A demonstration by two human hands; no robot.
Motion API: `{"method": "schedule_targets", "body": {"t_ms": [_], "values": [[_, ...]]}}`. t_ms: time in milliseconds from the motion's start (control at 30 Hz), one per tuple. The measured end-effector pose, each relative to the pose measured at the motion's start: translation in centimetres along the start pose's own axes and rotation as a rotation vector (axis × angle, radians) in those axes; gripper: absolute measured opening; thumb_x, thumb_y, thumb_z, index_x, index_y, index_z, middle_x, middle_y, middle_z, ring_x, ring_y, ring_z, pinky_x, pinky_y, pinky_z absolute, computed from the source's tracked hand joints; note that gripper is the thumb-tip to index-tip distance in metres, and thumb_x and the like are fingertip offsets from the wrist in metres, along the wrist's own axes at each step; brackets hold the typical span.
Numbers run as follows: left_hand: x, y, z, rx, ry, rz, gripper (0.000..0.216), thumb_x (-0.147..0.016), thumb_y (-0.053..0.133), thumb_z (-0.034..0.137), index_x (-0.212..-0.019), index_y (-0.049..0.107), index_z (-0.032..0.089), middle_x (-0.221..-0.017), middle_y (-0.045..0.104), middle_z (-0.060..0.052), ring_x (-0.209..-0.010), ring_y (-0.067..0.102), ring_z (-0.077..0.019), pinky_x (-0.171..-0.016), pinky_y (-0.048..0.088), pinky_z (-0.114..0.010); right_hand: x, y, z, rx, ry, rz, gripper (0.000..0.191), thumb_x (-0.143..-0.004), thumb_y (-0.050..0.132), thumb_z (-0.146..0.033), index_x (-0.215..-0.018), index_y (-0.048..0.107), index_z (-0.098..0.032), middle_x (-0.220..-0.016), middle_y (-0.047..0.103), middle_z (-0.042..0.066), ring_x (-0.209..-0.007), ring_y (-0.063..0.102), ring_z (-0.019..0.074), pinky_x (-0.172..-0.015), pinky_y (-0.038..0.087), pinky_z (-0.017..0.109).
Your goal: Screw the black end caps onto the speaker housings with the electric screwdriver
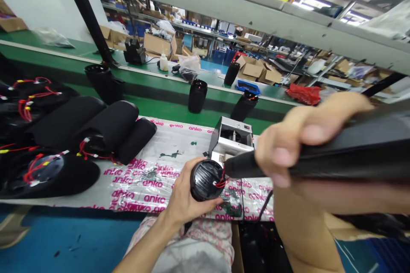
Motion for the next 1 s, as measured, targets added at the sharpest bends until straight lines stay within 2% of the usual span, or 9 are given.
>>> {"method": "schedule_targets", "body": {"t_ms": [100, 167, 233, 367, 533, 633, 800, 900, 1000], "values": [[0.1, -0.2, -0.5, 0.0, -0.015, -0.017, 0.095, -0.077, 0.097, 0.054, -0.154, 0.049, 0.027, -0.141, 0.07, -0.012, -0.126, 0.074, -0.036, -0.109, 0.061, -0.049, -0.3, 3.5, 2.1, 0.097, 0.002, -0.033, 0.068, -0.086, 0.074, -0.084, -0.065, 0.08, -0.02, -0.057, 0.07, 0.006, -0.041, 0.063, 0.0198, -0.038, 0.051, 0.032], [0.2, -0.2, -0.7, 0.017, -0.036, -0.031, 0.096, -0.076, 0.097, 0.055, -0.155, 0.048, 0.028, -0.14, 0.071, -0.012, -0.123, 0.075, -0.0357, -0.107, 0.062, -0.048, -0.5, 4.7, 3.2, 0.079, 0.017, -0.034, 0.077, -0.092, 0.06, -0.089, -0.064, 0.079, -0.02, -0.053, 0.067, 0.005, -0.038, 0.06, 0.0193, -0.035, 0.046, 0.032], [0.3, -0.1, -0.7, 0.032, -0.047, -0.035, 0.096, -0.076, 0.097, 0.056, -0.154, 0.049, 0.028, -0.14, 0.071, -0.012, -0.122, 0.076, -0.0357, -0.106, 0.062, -0.049, -0.6, 4.9, 3.8, 0.061, 0.024, -0.024, 0.08, -0.095, 0.052, -0.09, -0.065, 0.08, -0.021, -0.054, 0.066, 0.005, -0.038, 0.059, 0.0188, -0.034, 0.044, 0.031], [0.4, 0.1, -0.7, 0.046, -0.052, -0.033, 0.096, -0.076, 0.097, 0.056, -0.154, 0.05, 0.027, -0.14, 0.071, -0.012, -0.122, 0.075, -0.0361, -0.108, 0.061, -0.049, -0.2, 4.2, 4.4, -0.003, 0.005, -0.021, 0.079, -0.097, 0.05, -0.088, -0.07, 0.079, -0.02, -0.054, 0.065, 0.005, -0.039, 0.059, 0.0177, -0.034, 0.043, 0.028], [0.3, 0.2, -0.8, 0.052, -0.061, -0.012, 0.098, -0.074, 0.098, 0.06, -0.153, 0.05, 0.027, -0.14, 0.072, -0.012, -0.123, 0.075, -0.0363, -0.108, 0.061, -0.049, -0.2, 4.1, 5.2, -0.088, 0.101, -0.091, 0.078, -0.084, 0.065, -0.094, -0.071, 0.079, -0.018, -0.06, 0.07, 0.007, -0.043, 0.064, 0.0204, -0.037, 0.049, 0.03], [0.4, 0.3, -0.8, 0.058, -0.061, -0.009, 0.098, -0.074, 0.097, 0.062, -0.153, 0.05, 0.026, -0.142, 0.071, -0.013, -0.127, 0.075, -0.0375, -0.108, 0.061, -0.05, -0.8, 4.7, 5.1, -0.061, 0.137, -0.097, 0.085, -0.077, 0.063, -0.101, -0.064, 0.077, -0.018, -0.055, 0.068, 0.006, -0.038, 0.062, 0.0193, -0.033, 0.045, 0.029], [0.6, 0.4, -0.9, 0.042, -0.107, -0.005, 0.097, -0.073, 0.098, 0.06, -0.151, 0.053, 0.025, -0.138, 0.073, -0.013, -0.125, 0.075, -0.0384, -0.107, 0.062, -0.051, -1.4, 6.3, 6.2, -0.13, 0.254, -0.269, 0.091, -0.069, 0.06, -0.108, -0.068, 0.076, -0.018, -0.053, 0.068, 0.005, -0.03, 0.054, 0.016, -0.027, 0.04, 0.026], [0.7, 0.4, -1.1, 0.021, -0.129, 0.008, 0.095, -0.072, 0.099, 0.057, -0.149, 0.055, 0.024, -0.132, 0.075, -0.013, -0.117, 0.077, -0.0369, -0.105, 0.063, -0.051, -1.6, 6.3, 7.1, -0.142, 0.245, -0.228, 0.093, -0.07, 0.054, -0.11, -0.063, 0.071, -0.019, -0.047, 0.062, 0.004, -0.028, 0.051, 0.014, -0.025, 0.036, 0.023], [1.0, 0.5, -1.2, 0.019, -0.1, 0.033, 0.097, -0.072, 0.099, 0.058, -0.151, 0.053, 0.024, -0.133, 0.074, -0.013, -0.117, 0.077, -0.0365, -0.104, 0.064, -0.05, -1.7, 6.1, 7.8, -0.11, 0.255, -0.203, 0.089, -0.068, 0.053, -0.111, -0.06, 0.064, -0.023, -0.044, 0.053, 0.0, -0.032, 0.05, 0.013, -0.028, 0.039, 0.021]]}}
Point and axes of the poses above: each hand's wrist, its own x-axis away from the middle knuckle, its own y-axis out of the palm, z = x × y, the point moved 4 cm from there along -x, towards the middle knuckle
